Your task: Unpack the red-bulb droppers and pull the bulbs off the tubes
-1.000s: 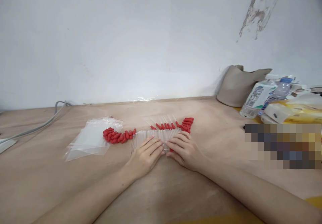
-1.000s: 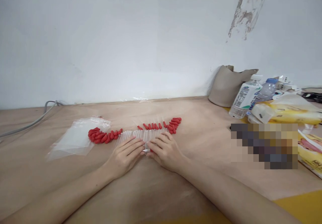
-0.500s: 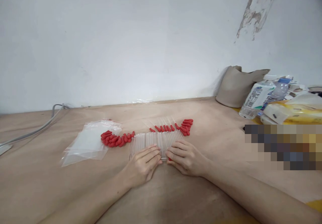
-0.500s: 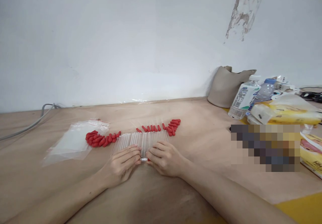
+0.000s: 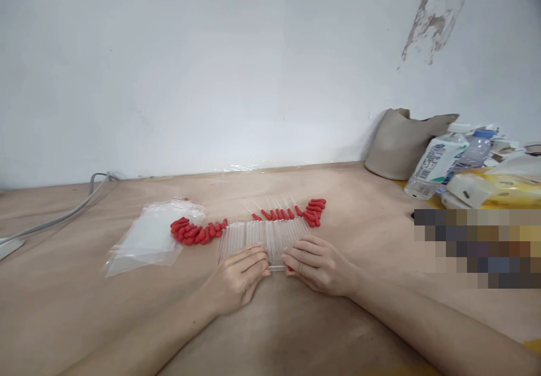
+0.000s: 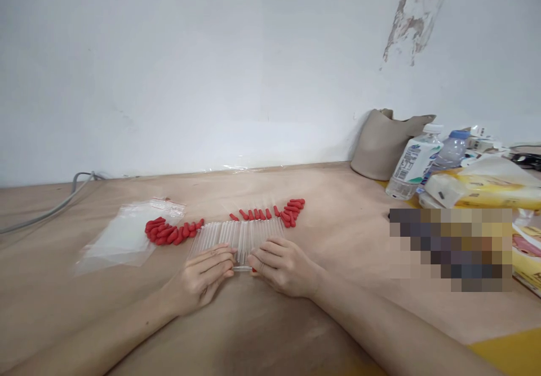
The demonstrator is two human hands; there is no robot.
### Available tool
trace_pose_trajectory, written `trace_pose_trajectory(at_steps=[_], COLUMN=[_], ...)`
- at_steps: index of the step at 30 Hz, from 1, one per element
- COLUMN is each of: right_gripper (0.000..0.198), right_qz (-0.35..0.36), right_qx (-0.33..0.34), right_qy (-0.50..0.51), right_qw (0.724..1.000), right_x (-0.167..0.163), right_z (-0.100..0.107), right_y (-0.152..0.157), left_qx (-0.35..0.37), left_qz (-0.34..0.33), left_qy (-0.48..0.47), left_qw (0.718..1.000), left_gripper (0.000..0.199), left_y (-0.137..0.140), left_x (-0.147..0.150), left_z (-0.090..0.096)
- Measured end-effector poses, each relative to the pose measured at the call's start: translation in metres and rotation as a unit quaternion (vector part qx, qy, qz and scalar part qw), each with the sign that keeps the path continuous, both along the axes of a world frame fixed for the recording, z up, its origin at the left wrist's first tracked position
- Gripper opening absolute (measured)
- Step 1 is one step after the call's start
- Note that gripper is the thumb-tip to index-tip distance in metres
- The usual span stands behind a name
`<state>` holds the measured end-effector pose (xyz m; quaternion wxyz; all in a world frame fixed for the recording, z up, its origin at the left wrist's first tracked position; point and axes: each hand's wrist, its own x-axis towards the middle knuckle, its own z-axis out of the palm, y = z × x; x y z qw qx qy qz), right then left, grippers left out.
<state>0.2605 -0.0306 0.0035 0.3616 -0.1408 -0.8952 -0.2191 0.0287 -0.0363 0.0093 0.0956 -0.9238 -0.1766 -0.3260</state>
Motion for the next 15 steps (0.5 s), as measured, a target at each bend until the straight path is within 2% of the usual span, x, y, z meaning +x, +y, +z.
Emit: trace_pose_trajectory(at_steps=[3, 9, 12, 15], right_gripper=[0.02, 0.025, 0.028, 0.026], right_qz=[-0.021, -0.176, -0.232, -0.274], right_qx=[-0.007, -0.044, -0.12, -0.223], right_qy=[0.021, 0.104, 0.152, 0.238], right_qw=[1.0, 0.978, 0.953, 0.905], right_x=[0.011, 0.04, 0.049, 0.055], right_z=[0.002, 0.001, -0.001, 0.001], right_y=[0.001, 0.016, 0.025, 0.032], left_qx=[0.004, 0.007, 0.014, 0.015], left_qz=[0.014, 0.126, 0.155, 0.179], left_qy=[-0.028, -0.099, -0.095, -0.072], left_qw=[1.0, 0.987, 0.983, 0.981], left_gripper=[0.016, 0.017, 0.029, 0.04], left_y=[0.004, 0.014, 0.018, 0.022], left_x=[-0.008, -0.017, -0.013, -0.014], left_z=[-0.001, 0.004, 0.009, 0.01])
